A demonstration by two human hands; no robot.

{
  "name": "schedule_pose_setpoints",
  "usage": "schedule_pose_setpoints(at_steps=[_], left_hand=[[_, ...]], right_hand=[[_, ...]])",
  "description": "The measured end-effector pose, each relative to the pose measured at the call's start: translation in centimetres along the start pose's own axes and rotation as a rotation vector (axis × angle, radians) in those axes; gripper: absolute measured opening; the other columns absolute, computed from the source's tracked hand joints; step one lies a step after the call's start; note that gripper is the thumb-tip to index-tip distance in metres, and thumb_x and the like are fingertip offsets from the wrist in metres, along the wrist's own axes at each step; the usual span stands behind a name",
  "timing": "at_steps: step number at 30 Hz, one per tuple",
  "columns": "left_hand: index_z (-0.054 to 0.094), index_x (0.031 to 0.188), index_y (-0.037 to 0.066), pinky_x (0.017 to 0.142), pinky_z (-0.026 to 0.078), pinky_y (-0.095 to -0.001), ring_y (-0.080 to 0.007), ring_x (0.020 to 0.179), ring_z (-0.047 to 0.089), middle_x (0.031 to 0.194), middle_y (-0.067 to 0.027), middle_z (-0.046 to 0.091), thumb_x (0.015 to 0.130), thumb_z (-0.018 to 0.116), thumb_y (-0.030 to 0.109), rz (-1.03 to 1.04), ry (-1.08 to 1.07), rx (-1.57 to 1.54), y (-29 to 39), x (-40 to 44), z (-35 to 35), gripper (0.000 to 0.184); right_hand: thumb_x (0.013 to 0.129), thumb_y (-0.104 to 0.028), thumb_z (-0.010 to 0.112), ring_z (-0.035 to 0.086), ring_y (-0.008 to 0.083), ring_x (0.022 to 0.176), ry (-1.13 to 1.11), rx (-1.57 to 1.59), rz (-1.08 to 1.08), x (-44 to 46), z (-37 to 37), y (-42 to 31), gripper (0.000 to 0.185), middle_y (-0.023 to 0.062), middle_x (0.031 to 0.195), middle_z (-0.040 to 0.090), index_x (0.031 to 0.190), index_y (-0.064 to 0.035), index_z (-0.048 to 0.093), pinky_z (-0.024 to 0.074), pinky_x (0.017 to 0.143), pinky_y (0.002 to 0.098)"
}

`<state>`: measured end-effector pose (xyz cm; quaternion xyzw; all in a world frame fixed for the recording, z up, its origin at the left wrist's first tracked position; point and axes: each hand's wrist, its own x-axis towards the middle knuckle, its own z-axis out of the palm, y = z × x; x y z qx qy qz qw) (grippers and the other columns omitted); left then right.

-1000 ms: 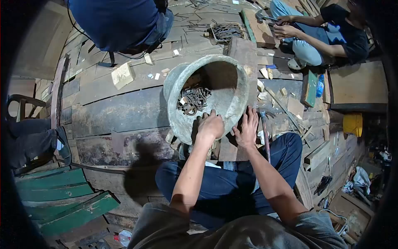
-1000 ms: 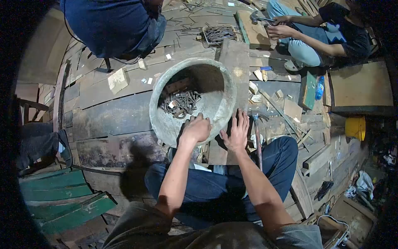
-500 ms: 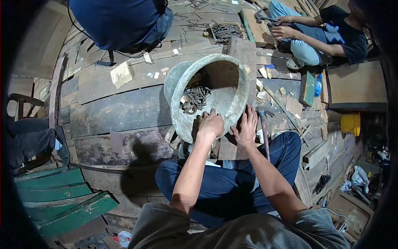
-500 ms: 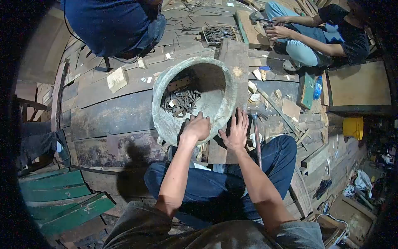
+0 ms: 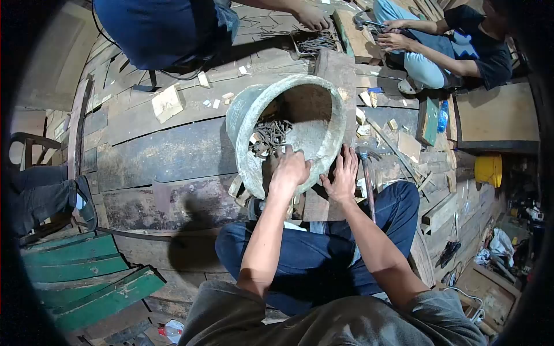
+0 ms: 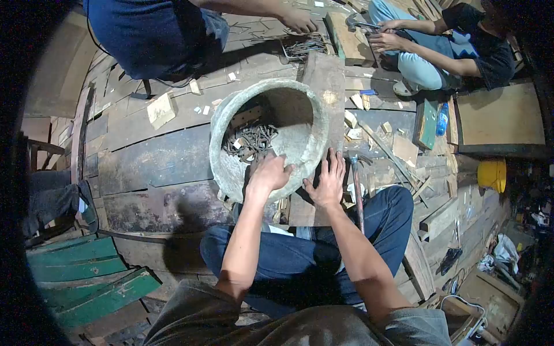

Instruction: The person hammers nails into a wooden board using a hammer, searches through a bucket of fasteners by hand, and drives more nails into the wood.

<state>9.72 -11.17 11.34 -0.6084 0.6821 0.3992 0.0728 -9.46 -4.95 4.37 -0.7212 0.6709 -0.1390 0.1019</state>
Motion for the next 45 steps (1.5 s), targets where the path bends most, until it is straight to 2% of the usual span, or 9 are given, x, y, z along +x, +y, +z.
schedule_pose_setpoints(at_steps=[3, 4, 12, 16, 19, 23, 31, 34, 45], left_hand=[[0.047, 0.142, 0.004, 0.112, 0.031, -0.0551, -0.0512, 0.138, 0.031, 0.152, -0.0289, 0.031, 0.093, 0.058, 0.042, -0.142, 0.172, 0.071, 0.6, 0.1, 0.8, 0.063], [0.038, 0.148, 0.003, 0.114, 0.028, -0.0552, -0.0523, 0.142, 0.022, 0.155, -0.0292, 0.025, 0.092, 0.059, 0.046, -0.178, 0.123, 0.067, 0.4, 0.8, 1.2, 0.073], [0.029, 0.152, 0.004, 0.113, 0.026, -0.0589, -0.0530, 0.145, 0.012, 0.154, -0.0353, 0.021, 0.092, 0.057, 0.052, -0.294, 0.054, 0.000, 1.5, 0.3, -0.1, 0.082], [0.023, 0.155, 0.005, 0.116, 0.022, -0.0583, -0.0540, 0.145, 0.007, 0.155, -0.0364, 0.016, 0.093, 0.054, 0.055, -0.302, -0.023, 0.022, 1.3, 0.6, 0.5, 0.085], [0.025, 0.154, 0.006, 0.115, 0.022, -0.0568, -0.0494, 0.146, 0.013, 0.156, -0.0348, 0.016, 0.092, 0.053, 0.055, -0.308, -0.048, 0.030, 1.0, 0.6, 0.2, 0.084], [0.019, 0.155, 0.003, 0.117, 0.018, -0.0565, -0.0539, 0.146, 0.005, 0.155, -0.0392, 0.007, 0.092, 0.051, 0.060, -0.296, -0.139, 0.020, 0.0, 1.0, 0.7, 0.090], [0.033, 0.151, 0.006, 0.116, 0.020, -0.0568, -0.0480, 0.148, 0.008, 0.158, -0.0347, 0.003, 0.092, 0.055, 0.055, -0.279, -0.163, -0.070, 0.1, 0.8, 0.3, 0.080], [0.033, 0.150, 0.003, 0.117, 0.020, -0.0567, -0.0537, 0.145, 0.007, 0.155, -0.0385, 0.006, 0.092, 0.052, 0.060, -0.262, -0.143, -0.038, -0.2, 0.9, 0.4, 0.084], [0.029, 0.152, 0.004, 0.117, 0.022, -0.0564, -0.0541, 0.145, 0.006, 0.154, -0.0383, 0.013, 0.092, 0.053, 0.059, -0.277, -0.067, -0.052, -0.7, 1.4, 0.0, 0.085]], right_hand=[[0.066, -0.032, 0.081, 0.018, 0.0445, 0.144, 0.016, 0.003, -0.005, -0.1, 0.2, 0.1, 0.093, 0.0229, 0.154, 0.025, 0.140, 0.0024, 0.037, 0.0136, 0.119, 0.0552], [0.066, -0.032, 0.080, 0.017, 0.0443, 0.144, 0.025, 0.011, -0.014, 0.0, 0.2, 0.2, 0.093, 0.0233, 0.154, 0.025, 0.141, 0.0020, 0.038, 0.0134, 0.119, 0.0554], [0.068, -0.037, 0.077, 0.017, 0.0452, 0.144, 0.031, 0.008, -0.021, 0.1, -0.1, -0.1, 0.090, 0.0249, 0.155, 0.024, 0.138, 0.0045, 0.039, 0.0121, 0.119, 0.0555], [0.067, -0.031, 0.076, 0.020, 0.0463, 0.142, 0.043, 0.007, -0.025, 0.0, -0.5, -0.5, 0.087, 0.0241, 0.153, 0.026, 0.137, 0.0050, 0.038, 0.0155, 0.118, 0.0562], [0.069, -0.035, 0.074, 0.020, 0.0464, 0.142, 0.029, -0.003, -0.034, 0.0, -0.5, -0.3, 0.086, 0.0243, 0.153, 0.027, 0.136, 0.0050, 0.039, 0.0155, 0.118, 0.0565], [0.067, -0.034, 0.078, 0.017, 0.0444, 0.145, 0.040, 0.020, -0.026, 0.1, -0.2, -0.2, 0.085, 0.0244, 0.154, 0.026, 0.132, 0.0066, 0.043, 0.0114, 0.119, 0.0552], [0.069, -0.037, 0.076, 0.017, 0.0437, 0.145, 0.039, 0.020, -0.020, 0.0, -0.2, -0.1, 0.089, 0.0249, 0.153, 0.026, 0.138, 0.0056, 0.039, 0.0115, 0.119, 0.0556], [0.071, -0.041, 0.074, 0.017, 0.0437, 0.145, 0.010, 0.005, -0.009, 0.1, -0.2, -0.1, 0.091, 0.0254, 0.153, 0.026, 0.140, 0.0055, 0.038, 0.0113, 0.119, 0.0559], [0.074, -0.051, 0.068, 0.017, 0.0451, 0.144, 0.032, -0.003, -0.040, -0.1, 0.4, 0.4, 0.091, 0.0263, 0.154, 0.026, 0.139, 0.0066, 0.039, 0.0116, 0.118, 0.0576]])
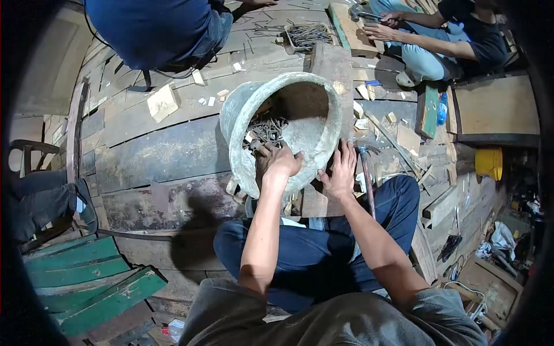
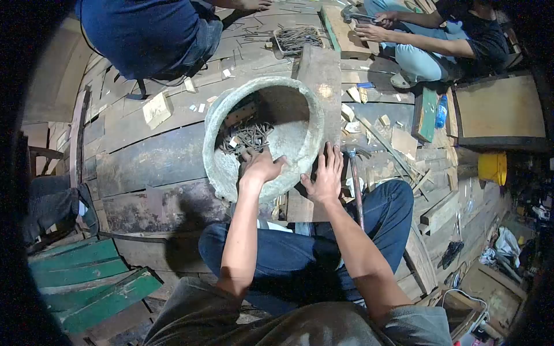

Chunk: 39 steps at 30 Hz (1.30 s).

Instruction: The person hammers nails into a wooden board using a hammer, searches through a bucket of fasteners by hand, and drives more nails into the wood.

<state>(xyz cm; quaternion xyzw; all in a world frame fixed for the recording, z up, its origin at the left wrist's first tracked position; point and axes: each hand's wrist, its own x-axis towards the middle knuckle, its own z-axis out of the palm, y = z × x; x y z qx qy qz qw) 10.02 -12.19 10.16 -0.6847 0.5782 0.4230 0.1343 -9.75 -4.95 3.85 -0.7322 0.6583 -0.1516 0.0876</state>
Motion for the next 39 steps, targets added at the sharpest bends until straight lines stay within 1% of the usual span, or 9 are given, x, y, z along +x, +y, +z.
schedule_pose_setpoints(at_steps=[1, 4, 9, 12, 17, 21, 27, 36, 39], left_hand=[[0.037, 0.149, 0.004, 0.116, 0.024, -0.0562, -0.0498, 0.147, 0.004, 0.159, -0.0308, 0.012, 0.093, 0.055, 0.052, -0.021, 0.018, -0.052, 0.2, -0.1, 0.1, 0.076], [0.031, 0.152, 0.005, 0.116, 0.026, -0.0567, -0.0537, 0.145, 0.006, 0.154, -0.0380, 0.014, 0.093, 0.054, 0.057, 0.006, 0.057, -0.026, 0.0, -0.3, -0.2, 0.082], [0.040, 0.145, 0.002, 0.112, 0.031, -0.0590, -0.0556, 0.143, 0.013, 0.150, -0.0386, 0.023, 0.093, 0.054, 0.055, 0.051, 0.146, -0.041, 0.0, -1.1, -1.1, 0.075], [0.041, 0.146, 0.001, 0.114, 0.027, -0.0561, -0.0543, 0.143, 0.016, 0.153, -0.0356, 0.022, 0.093, 0.056, 0.049, 0.042, 0.192, -0.032, 0.1, -1.1, -0.4, 0.073], [0.045, 0.139, -0.004, 0.112, 0.028, -0.0569, -0.0539, 0.137, 0.027, 0.146, -0.0432, 0.027, 0.097, 0.047, 0.044, 0.098, 0.330, -0.041, -0.9, 0.8, 0.6, 0.064], [0.057, 0.126, -0.005, 0.109, 0.030, -0.0587, -0.0525, 0.131, 0.034, 0.137, -0.0331, 0.043, 0.099, 0.040, 0.045, 0.125, 0.475, -0.132, -2.1, 0.1, -1.7, 0.059], [0.064, 0.120, -0.004, 0.106, 0.033, -0.0609, -0.0544, 0.123, 0.041, 0.128, -0.0353, 0.051, 0.103, 0.036, 0.041, 0.237, 0.578, -0.292, -3.1, 2.5, -1.8, 0.056], [0.065, 0.119, -0.003, 0.106, 0.035, -0.0601, -0.0551, 0.127, 0.040, 0.128, -0.0341, 0.053, 0.101, 0.039, 0.044, 0.244, 0.525, -0.206, -2.7, 0.9, -2.3, 0.056], [0.064, 0.121, -0.003, 0.109, 0.032, -0.0597, -0.0561, 0.130, 0.038, 0.133, -0.0337, 0.051, 0.101, 0.040, 0.046, 0.237, 0.406, -0.183, -3.1, 0.8, -2.9, 0.058]], right_hand=[[0.073, -0.051, 0.068, 0.017, 0.0451, 0.144, -0.002, -0.004, 0.001, 0.0, 0.0, 0.0, 0.091, 0.0263, 0.154, 0.026, 0.139, 0.0066, 0.039, 0.0115, 0.118, 0.0575], [0.072, -0.048, 0.071, 0.018, 0.0452, 0.144, -0.012, -0.001, 0.007, 0.0, 0.0, 0.1, 0.093, 0.0258, 0.154, 0.026, 0.140, 0.0049, 0.038, 0.0117, 0.118, 0.0568], [0.071, -0.040, 0.075, 0.018, 0.0449, 0.144, 0.011, 0.029, 0.017, 0.0, -0.3, -0.3, 0.092, 0.0249, 0.154, 0.025, 0.142, 0.0024, 0.037, 0.0120, 0.119, 0.0564], [0.071, -0.037, 0.076, 0.018, 0.0445, 0.144, -0.013, 0.016, 0.021, 0.0, -0.4, -0.4, 0.091, 0.0246, 0.154, 0.025, 0.143, 0.0021, 0.036, 0.0119, 0.119, 0.0556], [0.072, -0.034, 0.076, 0.018, 0.0437, 0.144, -0.007, 0.009, 0.015, -0.2, -0.3, -0.3, 0.090, 0.0242, 0.154, 0.025, 0.144, 0.0016, 0.037, 0.0116, 0.120, 0.0545], [0.072, -0.033, 0.076, 0.018, 0.0431, 0.144, -0.021, -0.013, 0.026, 0.0, -0.3, -0.5, 0.089, 0.0238, 0.155, 0.025, 0.144, 0.0010, 0.037, 0.0118, 0.119, 0.0547], [0.073, -0.036, 0.075, 0.017, 0.0439, 0.145, -0.052, -0.026, 0.043, -0.1, -0.4, -0.6, 0.091, 0.0233, 0.156, 0.023, 0.146, 0.0003, 0.034, 0.0123, 0.119, 0.0543], [0.073, -0.031, 0.071, 0.017, 0.0434, 0.145, -0.047, -0.031, 0.039, 0.1, -0.2, -0.7, 0.087, 0.0221, 0.155, 0.024, 0.146, -0.0013, 0.035, 0.0119, 0.120, 0.0523], [0.073, -0.030, 0.072, 0.017, 0.0435, 0.145, -0.038, -0.022, 0.036, -0.1, -0.3, -0.8, 0.087, 0.0225, 0.155, 0.025, 0.146, -0.0010, 0.035, 0.0118, 0.120, 0.0524]])
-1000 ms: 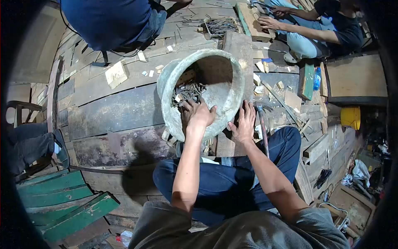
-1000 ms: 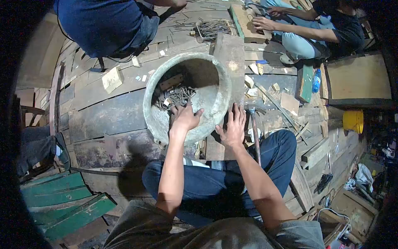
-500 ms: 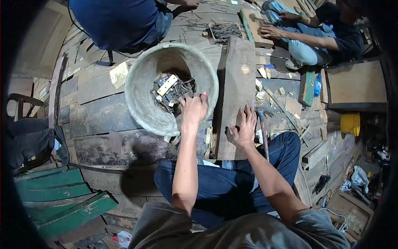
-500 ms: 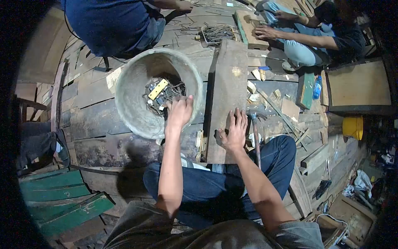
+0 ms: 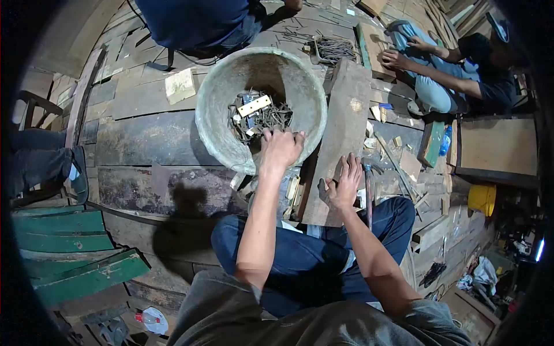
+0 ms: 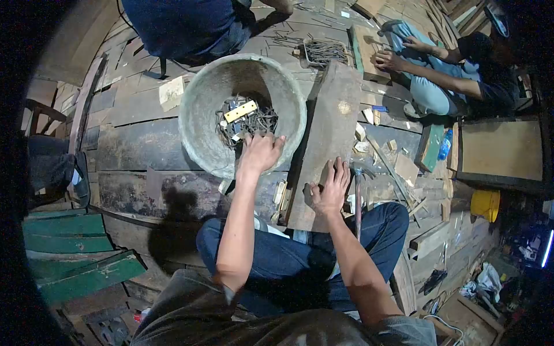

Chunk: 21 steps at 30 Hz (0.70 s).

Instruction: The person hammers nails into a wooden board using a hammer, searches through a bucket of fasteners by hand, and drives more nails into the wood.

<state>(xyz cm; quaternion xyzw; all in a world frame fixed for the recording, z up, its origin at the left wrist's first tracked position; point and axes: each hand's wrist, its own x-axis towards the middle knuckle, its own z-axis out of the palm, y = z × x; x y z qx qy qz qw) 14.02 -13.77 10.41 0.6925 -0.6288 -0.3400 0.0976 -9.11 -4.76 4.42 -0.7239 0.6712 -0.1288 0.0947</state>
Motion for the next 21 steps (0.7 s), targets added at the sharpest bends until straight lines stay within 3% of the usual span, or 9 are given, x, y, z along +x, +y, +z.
schedule_pose_setpoints(at_steps=[8, 16, 21], left_hand=[[0.067, 0.118, -0.001, 0.113, 0.028, -0.0585, -0.0569, 0.134, 0.033, 0.138, -0.0307, 0.049, 0.101, 0.036, 0.048, -0.001, -0.169, -0.048, -0.1, -0.2, -1.3, 0.061], [0.067, 0.116, -0.003, 0.112, 0.030, -0.0584, -0.0567, 0.134, 0.034, 0.135, -0.0303, 0.052, 0.100, 0.038, 0.048, -0.017, -0.097, -0.047, 0.0, -0.3, -1.4, 0.061], [0.066, 0.117, -0.004, 0.110, 0.032, -0.0590, -0.0541, 0.133, 0.036, 0.133, -0.0302, 0.053, 0.100, 0.041, 0.048, -0.015, -0.046, -0.029, 0.2, -0.4, -1.8, 0.060]], right_hand=[[0.076, -0.033, 0.073, 0.016, 0.0429, 0.146, -0.002, 0.005, -0.012, -0.1, 0.4, 0.3, 0.087, 0.0221, 0.157, 0.022, 0.147, -0.0006, 0.034, 0.0116, 0.120, 0.0537], [0.077, -0.037, 0.071, 0.017, 0.0441, 0.145, 0.007, -0.012, -0.025, -0.1, 0.6, 0.5, 0.087, 0.0239, 0.156, 0.023, 0.147, 0.0004, 0.034, 0.0118, 0.120, 0.0542], [0.075, -0.032, 0.072, 0.018, 0.0438, 0.145, 0.017, -0.030, -0.026, 0.0, 0.5, 0.3, 0.086, 0.0236, 0.155, 0.025, 0.146, 0.0000, 0.035, 0.0141, 0.120, 0.0542]])
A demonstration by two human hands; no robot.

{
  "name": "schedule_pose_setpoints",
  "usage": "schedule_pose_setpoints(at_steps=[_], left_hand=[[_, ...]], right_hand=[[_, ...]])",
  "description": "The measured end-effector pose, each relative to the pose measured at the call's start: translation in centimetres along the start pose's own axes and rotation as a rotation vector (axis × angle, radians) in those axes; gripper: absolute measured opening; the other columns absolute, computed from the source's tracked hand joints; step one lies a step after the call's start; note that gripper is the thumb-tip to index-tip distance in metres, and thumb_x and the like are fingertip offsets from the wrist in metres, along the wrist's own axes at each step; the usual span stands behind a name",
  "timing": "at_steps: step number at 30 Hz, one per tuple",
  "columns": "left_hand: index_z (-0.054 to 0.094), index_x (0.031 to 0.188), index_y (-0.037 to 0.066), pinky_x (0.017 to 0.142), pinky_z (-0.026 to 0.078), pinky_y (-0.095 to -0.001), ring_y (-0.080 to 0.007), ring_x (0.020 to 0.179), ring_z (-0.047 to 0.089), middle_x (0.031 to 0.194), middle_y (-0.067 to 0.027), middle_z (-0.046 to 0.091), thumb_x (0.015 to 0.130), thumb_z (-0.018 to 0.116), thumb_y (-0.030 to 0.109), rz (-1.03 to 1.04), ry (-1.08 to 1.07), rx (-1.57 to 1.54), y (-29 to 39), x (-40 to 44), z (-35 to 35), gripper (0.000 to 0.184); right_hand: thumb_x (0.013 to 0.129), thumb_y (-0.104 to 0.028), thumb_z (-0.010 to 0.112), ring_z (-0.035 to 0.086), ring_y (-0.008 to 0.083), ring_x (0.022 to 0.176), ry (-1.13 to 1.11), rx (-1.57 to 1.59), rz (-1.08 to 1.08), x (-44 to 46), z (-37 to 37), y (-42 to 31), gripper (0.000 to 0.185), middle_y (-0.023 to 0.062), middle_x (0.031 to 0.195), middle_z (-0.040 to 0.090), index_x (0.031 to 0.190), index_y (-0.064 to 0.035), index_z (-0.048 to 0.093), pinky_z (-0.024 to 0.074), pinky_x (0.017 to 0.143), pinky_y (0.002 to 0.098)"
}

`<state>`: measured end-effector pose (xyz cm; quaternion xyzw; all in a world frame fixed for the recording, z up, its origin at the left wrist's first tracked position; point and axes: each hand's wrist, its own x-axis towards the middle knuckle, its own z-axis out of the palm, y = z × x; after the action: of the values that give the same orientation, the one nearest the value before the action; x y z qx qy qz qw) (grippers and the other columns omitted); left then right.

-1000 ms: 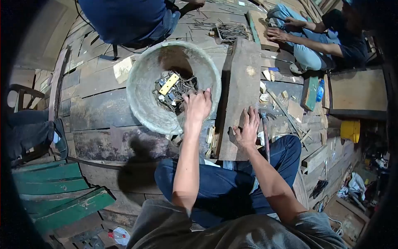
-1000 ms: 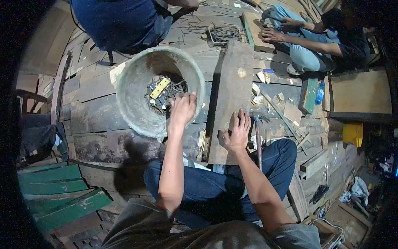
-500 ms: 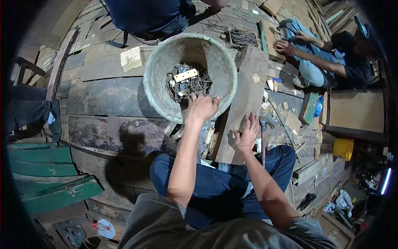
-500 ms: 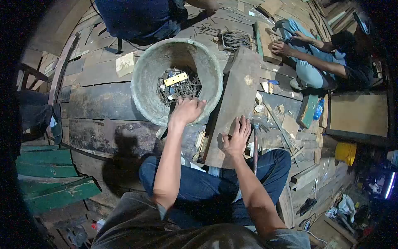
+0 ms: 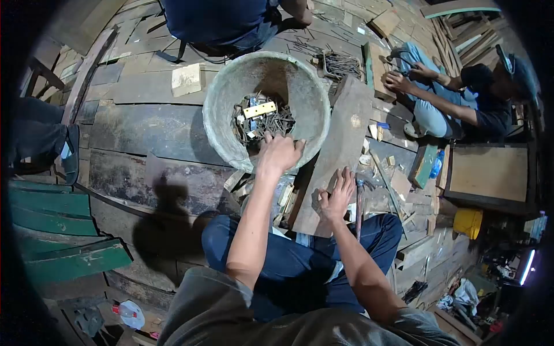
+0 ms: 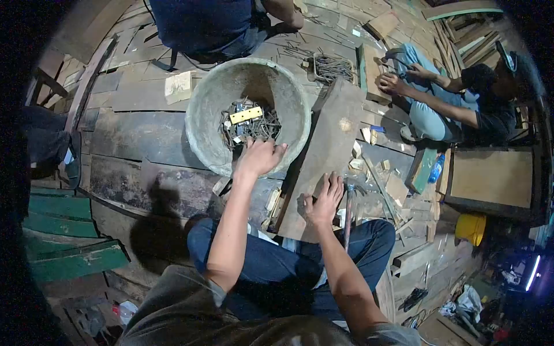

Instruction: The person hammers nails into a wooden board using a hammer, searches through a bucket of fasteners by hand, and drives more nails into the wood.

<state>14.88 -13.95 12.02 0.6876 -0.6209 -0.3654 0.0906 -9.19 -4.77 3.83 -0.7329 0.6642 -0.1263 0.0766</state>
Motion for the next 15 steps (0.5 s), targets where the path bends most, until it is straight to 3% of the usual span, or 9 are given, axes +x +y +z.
schedule_pose_setpoints(at_steps=[15], left_hand=[[0.065, 0.116, -0.006, 0.110, 0.033, -0.0588, -0.0536, 0.132, 0.039, 0.128, -0.0314, 0.057, 0.099, 0.044, 0.048, 0.001, 0.023, -0.028, -0.5, 0.9, 0.8, 0.061]], right_hand=[[0.073, -0.028, 0.076, 0.018, 0.0439, 0.144, 0.000, -0.003, 0.002, 0.0, 0.0, -0.2, 0.088, 0.0223, 0.154, 0.026, 0.146, -0.0012, 0.034, 0.0147, 0.120, 0.0540]])
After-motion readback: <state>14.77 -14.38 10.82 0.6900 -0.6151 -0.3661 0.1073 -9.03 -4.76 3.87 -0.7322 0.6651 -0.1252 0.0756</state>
